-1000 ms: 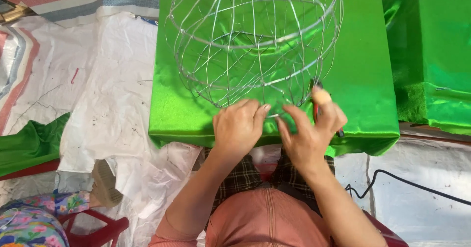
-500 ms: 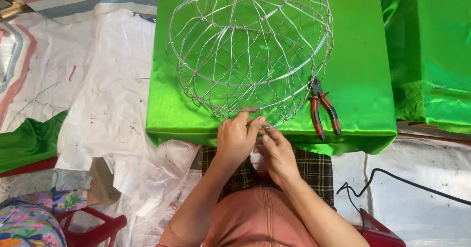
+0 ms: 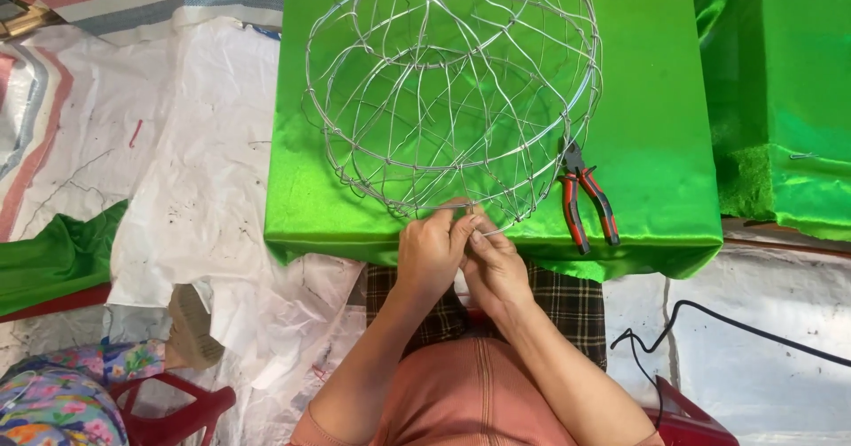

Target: The person is inspecting a wire frame, using pliers to trim or adjust wires, and repositioning the frame for a thorough check.

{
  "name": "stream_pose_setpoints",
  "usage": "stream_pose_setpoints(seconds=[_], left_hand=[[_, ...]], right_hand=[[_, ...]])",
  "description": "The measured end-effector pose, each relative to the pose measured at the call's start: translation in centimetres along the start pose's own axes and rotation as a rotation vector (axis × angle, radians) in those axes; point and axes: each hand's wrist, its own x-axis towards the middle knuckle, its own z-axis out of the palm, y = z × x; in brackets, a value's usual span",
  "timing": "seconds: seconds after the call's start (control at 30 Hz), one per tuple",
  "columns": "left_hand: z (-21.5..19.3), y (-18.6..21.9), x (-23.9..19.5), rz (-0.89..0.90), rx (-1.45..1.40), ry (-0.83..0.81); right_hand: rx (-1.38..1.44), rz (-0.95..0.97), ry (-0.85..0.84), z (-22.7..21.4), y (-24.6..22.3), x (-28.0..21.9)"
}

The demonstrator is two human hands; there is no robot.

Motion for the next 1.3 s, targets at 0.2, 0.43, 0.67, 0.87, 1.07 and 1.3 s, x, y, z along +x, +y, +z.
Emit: stream_pose_setpoints(seconds=[0.2,0.43,0.67,0.87,1.07,1.3], left_hand=[[0.5,-0.8,0.1,0.021,-0.049,-0.004],[-1.9,1.2,0.0,0.008,-0.183,-0.051],[-0.8,0.6,0.3,-0.036,-0.213,-0.108],[0.4,-0.1,0.5,-0.046,-0.15,-0.091],[0.5,-0.1,0.6,-0.067,-0.187,-0.102],[2.0,-0.5,0.3,-0.038,-0.292,-0.033]], right_hand=[[-0.107,-0.155,-0.105,0.9,-0.3,0.9],[-0.256,-0.176,-0.148,2.0,-2.2,-0.6],[-0.91,-0.289,0.024,-1.0,-4.6,-2.8],[-1.444,-0.65,0.038,1.9,-6.6,-3.1],[-1.323,-0.376,-0.025,2.8,-5.8,-2.0],[-0.913,-0.177,-0.053,1.9,-5.4,-2.9]])
